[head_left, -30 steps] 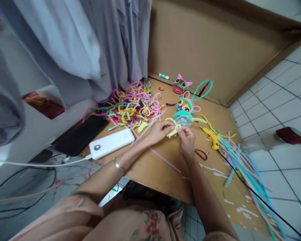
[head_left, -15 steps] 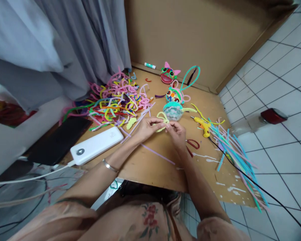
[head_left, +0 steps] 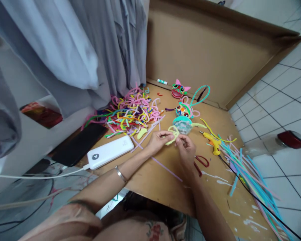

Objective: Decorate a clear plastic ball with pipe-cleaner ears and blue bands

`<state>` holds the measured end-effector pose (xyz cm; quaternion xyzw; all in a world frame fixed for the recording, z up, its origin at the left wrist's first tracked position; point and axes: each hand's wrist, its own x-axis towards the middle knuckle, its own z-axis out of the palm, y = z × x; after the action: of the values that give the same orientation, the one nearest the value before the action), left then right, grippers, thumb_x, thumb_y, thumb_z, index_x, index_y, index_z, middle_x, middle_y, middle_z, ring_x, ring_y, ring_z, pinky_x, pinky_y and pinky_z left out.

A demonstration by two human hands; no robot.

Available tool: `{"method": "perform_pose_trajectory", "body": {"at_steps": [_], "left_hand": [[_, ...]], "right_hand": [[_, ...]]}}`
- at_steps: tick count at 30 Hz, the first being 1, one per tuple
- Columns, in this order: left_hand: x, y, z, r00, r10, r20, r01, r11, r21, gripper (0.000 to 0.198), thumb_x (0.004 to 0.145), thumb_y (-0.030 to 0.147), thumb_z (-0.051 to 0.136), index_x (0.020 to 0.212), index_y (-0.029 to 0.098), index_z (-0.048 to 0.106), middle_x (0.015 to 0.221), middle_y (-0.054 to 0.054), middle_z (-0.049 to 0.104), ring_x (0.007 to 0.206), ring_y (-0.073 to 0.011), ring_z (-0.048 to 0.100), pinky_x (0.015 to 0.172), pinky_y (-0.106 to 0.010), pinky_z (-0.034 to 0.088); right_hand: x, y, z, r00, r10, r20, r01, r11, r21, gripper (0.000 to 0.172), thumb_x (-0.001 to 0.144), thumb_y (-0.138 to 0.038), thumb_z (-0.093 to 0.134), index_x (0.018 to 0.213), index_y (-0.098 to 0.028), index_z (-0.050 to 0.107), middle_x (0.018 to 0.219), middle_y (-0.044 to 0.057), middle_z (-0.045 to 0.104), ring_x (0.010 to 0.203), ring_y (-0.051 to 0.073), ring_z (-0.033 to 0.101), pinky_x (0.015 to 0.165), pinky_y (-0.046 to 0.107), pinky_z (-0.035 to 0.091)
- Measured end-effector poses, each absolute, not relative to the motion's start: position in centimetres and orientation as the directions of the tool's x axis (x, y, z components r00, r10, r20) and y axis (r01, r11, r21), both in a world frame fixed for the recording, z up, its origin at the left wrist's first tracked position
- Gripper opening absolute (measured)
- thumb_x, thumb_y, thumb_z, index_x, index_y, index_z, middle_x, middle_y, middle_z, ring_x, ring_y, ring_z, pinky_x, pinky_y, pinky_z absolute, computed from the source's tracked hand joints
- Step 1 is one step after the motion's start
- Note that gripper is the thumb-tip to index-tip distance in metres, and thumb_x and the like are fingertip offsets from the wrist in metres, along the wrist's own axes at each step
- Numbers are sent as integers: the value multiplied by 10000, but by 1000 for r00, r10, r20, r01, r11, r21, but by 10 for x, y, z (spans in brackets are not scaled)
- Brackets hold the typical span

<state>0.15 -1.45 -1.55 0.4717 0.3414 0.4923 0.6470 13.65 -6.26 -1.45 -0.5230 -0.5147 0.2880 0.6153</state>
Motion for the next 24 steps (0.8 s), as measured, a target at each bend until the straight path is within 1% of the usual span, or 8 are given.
{"method": "perform_pose_trajectory", "body": {"at_steps": [3, 9, 12, 15, 18, 21, 24], "left_hand": [[1, -16, -12, 301, 954, 9, -361, 105, 927, 432, 520, 504, 887, 743, 156, 761, 690, -38, 722, 579, -116, 566, 595, -270, 472], [3, -20, -6, 287, 957, -34, -436, 162, 885, 501, 432, 504, 920, 725, 132, 757, 614, -9, 686, 522, -73, 506, 561, -232, 436], [2, -20, -6, 263, 965, -17, -431, 133, 893, 514, 444, 538, 905, 713, 127, 752, 615, -11, 684, 530, -73, 508, 565, -227, 429], [1, -18, -7, 228, 973, 23, -374, 65, 925, 477, 483, 528, 891, 702, 127, 751, 647, -23, 697, 562, -83, 525, 583, -225, 427], [0, -17, -9, 217, 976, 37, -322, 36, 946, 451, 513, 517, 875, 705, 128, 753, 653, -28, 698, 574, -91, 530, 586, -225, 423], [-1, -16, -11, 214, 976, 47, -323, 25, 946, 445, 511, 516, 872, 695, 130, 747, 652, -27, 695, 587, -97, 540, 592, -224, 426], [-1, -17, -11, 240, 969, 51, -327, 31, 945, 455, 508, 527, 870, 688, 130, 740, 633, -22, 678, 575, -99, 532, 578, -227, 421]], "right_hand": [[135, -62, -16, 342, 882, 326, 166, 285, -944, 162, 779, -366, 713, 818, -213, 676, 627, -35, 609, 562, 123, 520, 556, 247, 424], [135, -60, -20, 321, 893, 315, 206, 258, -944, 203, 769, -385, 702, 810, -187, 693, 705, -7, 662, 605, 119, 542, 615, 254, 452], [134, -62, -21, 318, 901, 296, 227, 230, -946, 222, 783, -389, 686, 824, -171, 692, 706, -2, 663, 608, 117, 547, 618, 250, 450], [133, -64, -19, 321, 901, 290, 234, 221, -947, 228, 797, -391, 660, 840, -169, 692, 693, -3, 660, 597, 119, 546, 609, 250, 450], [132, -66, -16, 282, 911, 300, 266, 226, -937, 236, 815, -395, 645, 872, -174, 706, 722, 8, 682, 639, 137, 580, 640, 263, 471], [132, -67, -14, 250, 914, 319, 313, 235, -920, 239, 819, -410, 660, 843, -178, 714, 759, 17, 699, 681, 145, 596, 669, 267, 476], [131, -66, -13, 264, 919, 291, 269, 220, -938, 252, 802, -425, 673, 787, -175, 708, 684, -2, 667, 610, 125, 553, 619, 250, 451]]}}
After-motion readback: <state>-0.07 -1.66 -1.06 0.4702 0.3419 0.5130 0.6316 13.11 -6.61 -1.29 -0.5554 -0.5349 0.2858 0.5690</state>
